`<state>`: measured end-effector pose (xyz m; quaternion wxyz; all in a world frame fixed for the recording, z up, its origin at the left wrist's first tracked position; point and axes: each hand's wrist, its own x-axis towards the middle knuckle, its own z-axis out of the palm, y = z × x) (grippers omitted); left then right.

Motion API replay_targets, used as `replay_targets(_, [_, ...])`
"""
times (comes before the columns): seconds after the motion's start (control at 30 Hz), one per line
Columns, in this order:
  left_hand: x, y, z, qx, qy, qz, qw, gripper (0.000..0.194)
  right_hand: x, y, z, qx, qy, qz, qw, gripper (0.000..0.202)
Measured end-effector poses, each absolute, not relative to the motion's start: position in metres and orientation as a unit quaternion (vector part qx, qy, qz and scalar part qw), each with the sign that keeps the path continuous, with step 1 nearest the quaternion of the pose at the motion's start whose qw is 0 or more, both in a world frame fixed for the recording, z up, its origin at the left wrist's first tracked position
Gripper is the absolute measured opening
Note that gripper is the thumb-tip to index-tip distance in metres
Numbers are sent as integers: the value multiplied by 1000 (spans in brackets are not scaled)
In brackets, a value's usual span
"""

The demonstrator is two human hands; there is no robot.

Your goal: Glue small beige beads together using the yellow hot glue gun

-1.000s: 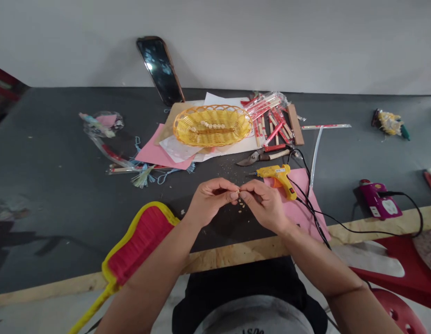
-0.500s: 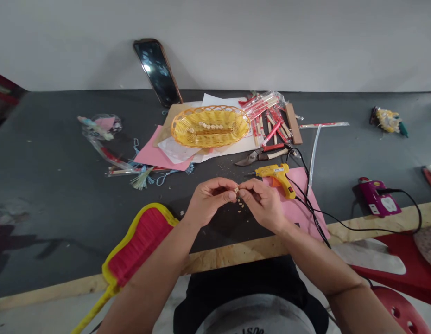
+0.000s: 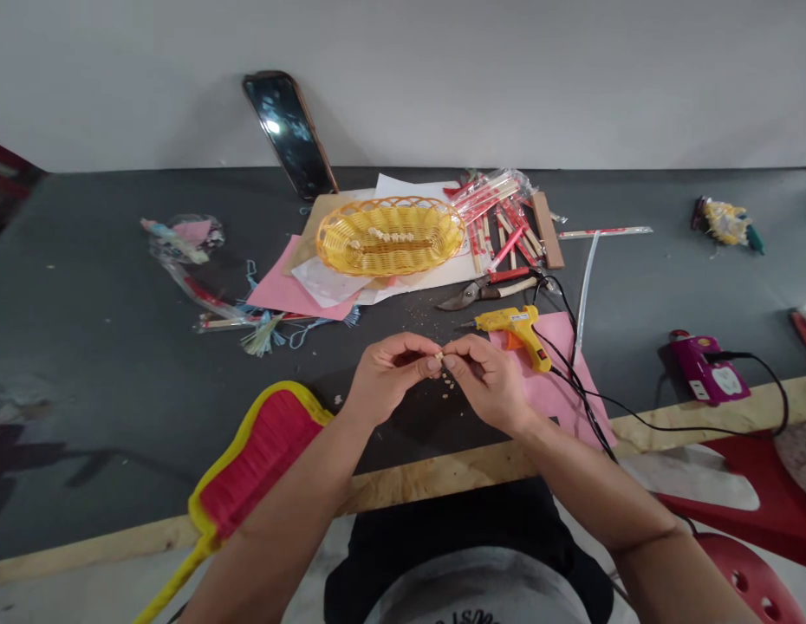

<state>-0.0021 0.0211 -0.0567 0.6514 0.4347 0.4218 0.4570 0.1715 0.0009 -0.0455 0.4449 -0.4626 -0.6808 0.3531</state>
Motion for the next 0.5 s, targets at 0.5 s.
replay_targets(0.5, [-3, 21, -59, 416, 423, 455, 664, 25, 170, 2, -46, -474, -654, 391, 441, 14])
